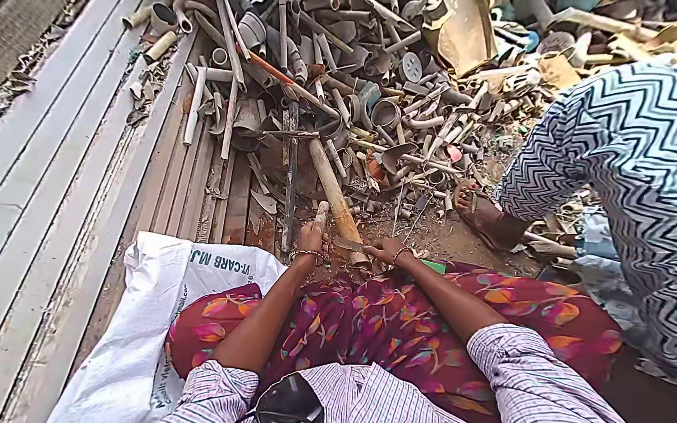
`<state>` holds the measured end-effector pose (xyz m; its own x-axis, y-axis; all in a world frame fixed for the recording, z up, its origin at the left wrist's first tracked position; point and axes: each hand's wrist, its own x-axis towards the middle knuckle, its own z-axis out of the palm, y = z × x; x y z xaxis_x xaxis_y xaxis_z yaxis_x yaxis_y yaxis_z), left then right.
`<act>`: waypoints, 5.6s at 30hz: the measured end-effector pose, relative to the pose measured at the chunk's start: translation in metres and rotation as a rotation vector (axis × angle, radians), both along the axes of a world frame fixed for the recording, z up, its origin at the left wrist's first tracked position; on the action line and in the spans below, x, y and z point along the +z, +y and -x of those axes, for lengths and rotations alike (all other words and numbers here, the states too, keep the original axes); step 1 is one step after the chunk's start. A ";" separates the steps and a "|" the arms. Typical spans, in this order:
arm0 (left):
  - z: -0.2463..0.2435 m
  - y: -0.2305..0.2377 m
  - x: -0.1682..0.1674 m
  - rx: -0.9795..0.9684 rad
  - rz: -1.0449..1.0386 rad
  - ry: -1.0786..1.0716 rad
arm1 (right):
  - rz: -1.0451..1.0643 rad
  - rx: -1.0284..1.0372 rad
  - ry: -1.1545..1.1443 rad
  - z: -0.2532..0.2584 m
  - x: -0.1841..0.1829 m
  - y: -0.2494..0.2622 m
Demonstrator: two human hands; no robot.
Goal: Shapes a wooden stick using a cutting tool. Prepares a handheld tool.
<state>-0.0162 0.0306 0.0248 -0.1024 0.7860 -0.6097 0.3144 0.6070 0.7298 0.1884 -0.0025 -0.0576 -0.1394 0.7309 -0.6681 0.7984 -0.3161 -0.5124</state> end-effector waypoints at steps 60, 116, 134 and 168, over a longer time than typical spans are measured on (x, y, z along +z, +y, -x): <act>-0.022 -0.021 0.005 -0.104 -0.149 -0.181 | -0.078 0.194 0.218 -0.019 0.021 -0.039; -0.022 -0.059 0.030 -0.014 -0.199 -0.265 | -0.445 0.285 -0.154 0.014 0.019 -0.096; -0.003 -0.066 0.037 0.116 -0.128 -0.265 | -0.348 0.133 -0.254 0.007 0.016 -0.068; -0.015 -0.058 0.027 -0.007 -0.153 -0.239 | -0.397 0.085 -0.229 0.014 0.030 -0.087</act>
